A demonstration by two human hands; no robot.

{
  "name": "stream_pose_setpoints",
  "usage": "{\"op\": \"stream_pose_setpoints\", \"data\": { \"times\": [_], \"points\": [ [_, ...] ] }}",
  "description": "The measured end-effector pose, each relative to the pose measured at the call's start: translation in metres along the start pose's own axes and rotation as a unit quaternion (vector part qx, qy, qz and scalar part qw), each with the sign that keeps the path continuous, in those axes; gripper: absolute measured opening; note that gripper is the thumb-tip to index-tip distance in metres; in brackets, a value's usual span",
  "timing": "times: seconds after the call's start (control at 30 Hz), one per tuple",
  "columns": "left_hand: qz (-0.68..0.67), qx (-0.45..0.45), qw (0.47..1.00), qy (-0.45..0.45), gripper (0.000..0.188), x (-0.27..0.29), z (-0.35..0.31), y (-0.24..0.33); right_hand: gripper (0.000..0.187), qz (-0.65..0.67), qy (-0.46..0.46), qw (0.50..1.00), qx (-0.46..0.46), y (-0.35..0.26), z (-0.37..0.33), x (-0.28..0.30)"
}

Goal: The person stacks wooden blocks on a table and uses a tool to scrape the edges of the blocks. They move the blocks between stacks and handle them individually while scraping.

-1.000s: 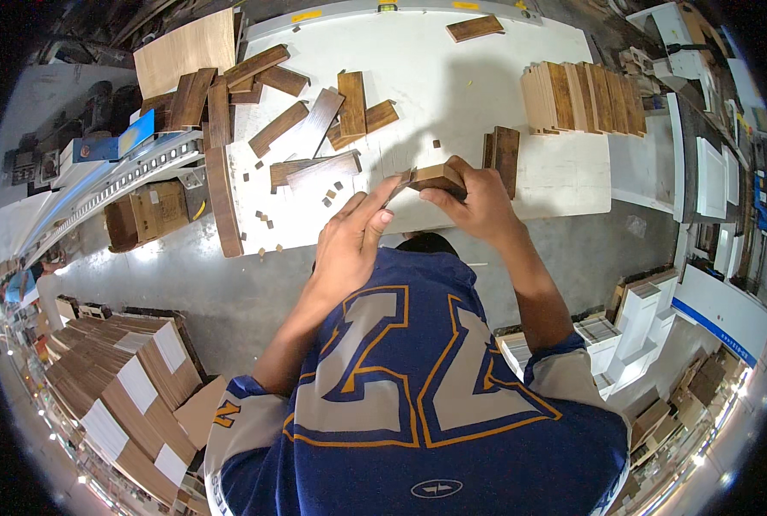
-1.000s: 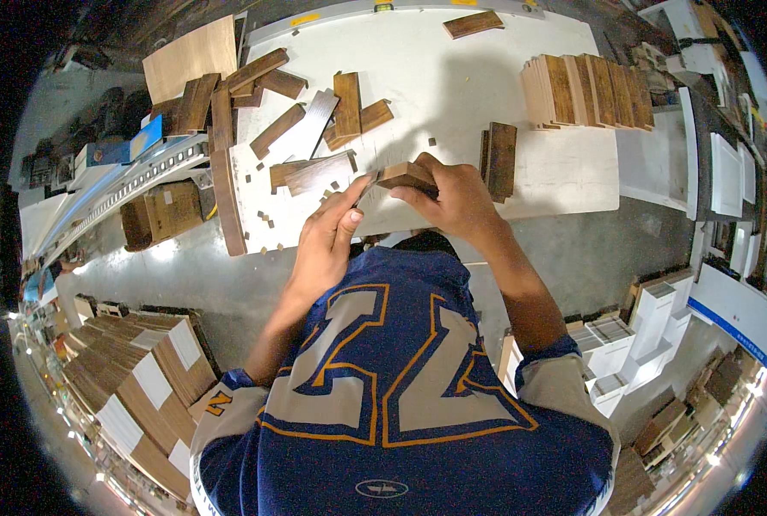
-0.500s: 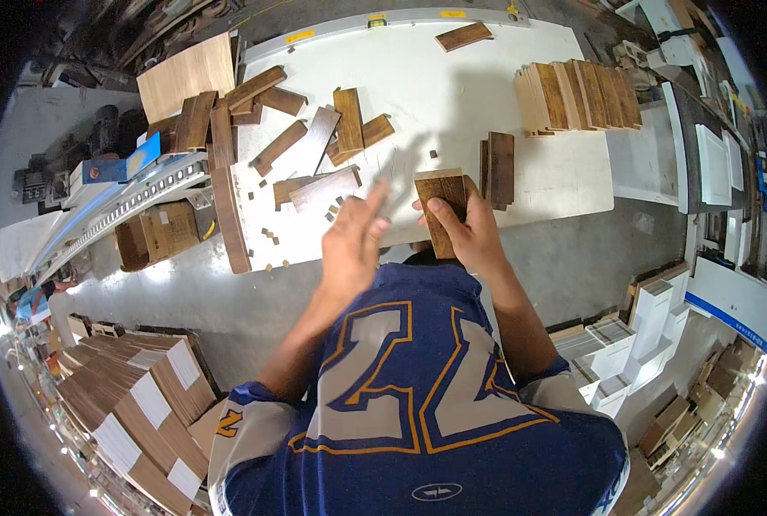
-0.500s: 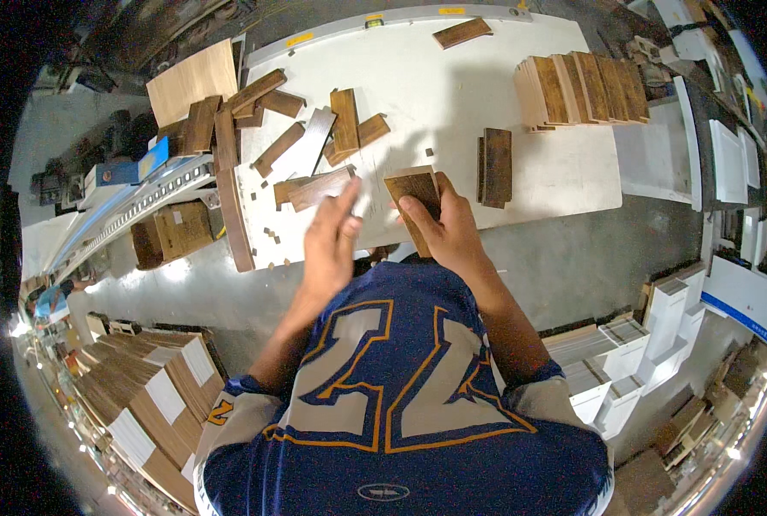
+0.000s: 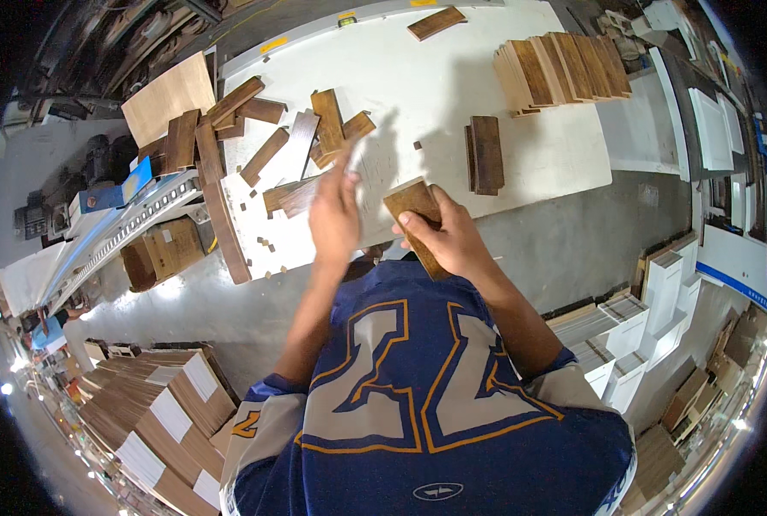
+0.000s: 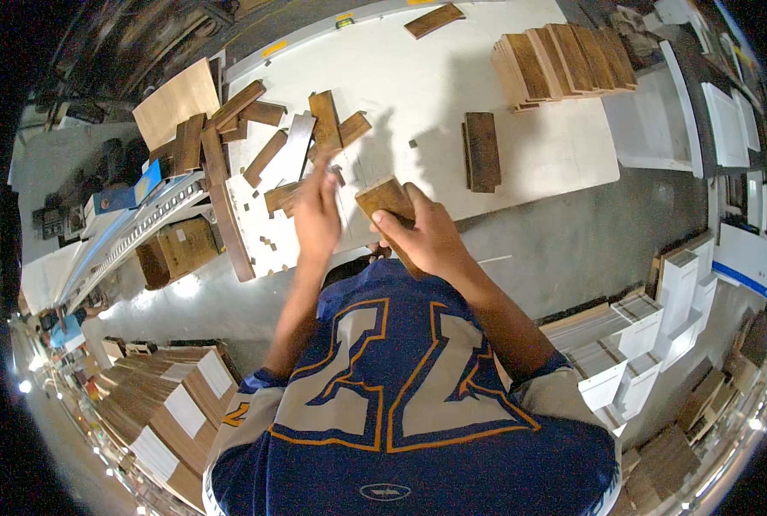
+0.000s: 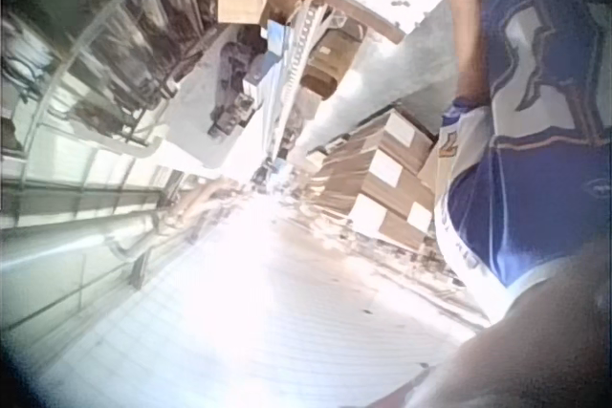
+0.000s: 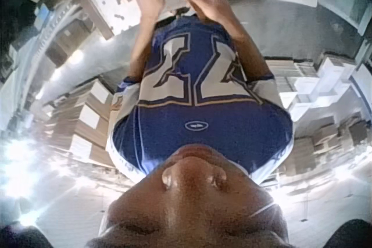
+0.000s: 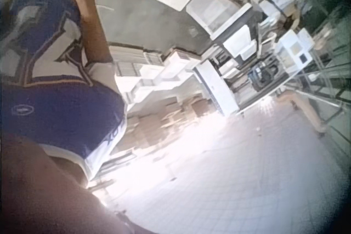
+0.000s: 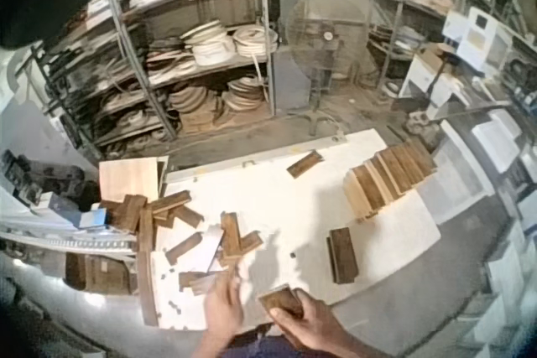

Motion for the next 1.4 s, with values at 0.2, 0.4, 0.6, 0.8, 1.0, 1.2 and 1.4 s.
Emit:
{"op": "stream_pose_setpoints", "data": {
  "times": [0.2, 0.4, 0.6, 0.8, 1.0, 1.2, 1.4],
  "points": [
    [0.041, 0.149, 0.988, -0.011, 0.057, -0.031, 0.028, -0.103, 0.086, -0.116, 0.151, 0.982, -0.016, 0.043, 0.031, 0.069],
    [0.198, 0.108, 0.973, 0.05, 0.056, -0.044, 0.048, -0.186, 0.1, -0.366, 0.367, 0.854, 0.048, 0.068, 0.088, 0.169],
    [0.3, 0.175, 0.936, -0.059, 0.09, -0.057, 0.095, -0.216, 0.105, -0.462, 0.362, 0.809, -0.024, 0.107, 0.125, 0.187],
    [0.326, 0.148, 0.928, -0.098, 0.08, -0.056, 0.115, -0.217, 0.112, -0.411, 0.338, 0.846, -0.032, 0.114, 0.134, 0.203],
    [0.065, 0.122, 0.99, 0.004, 0.054, -0.029, 0.1, -0.199, 0.115, -0.497, 0.351, 0.794, 0.004, 0.095, 0.12, 0.2],
    [-0.473, 0.352, 0.797, -0.134, 0.044, -0.043, 0.035, -0.147, 0.098, -0.383, 0.253, 0.838, 0.297, 0.036, 0.103, 0.119],
    [-0.563, 0.337, 0.728, -0.196, 0.064, -0.052, -0.002, -0.085, 0.11, -0.277, -0.08, 0.921, 0.262, 0.029, 0.088, 0.003]
  ]
}}
Point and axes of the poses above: each hand's wrist, its own z-axis towards the middle knuckle, its own x-axis out of the back of the hand, y = z × x, the point moved 4 cm from there along z, towards the middle knuckle, and after that the axes turned 12 degrees about z, right-handed, at the moved point
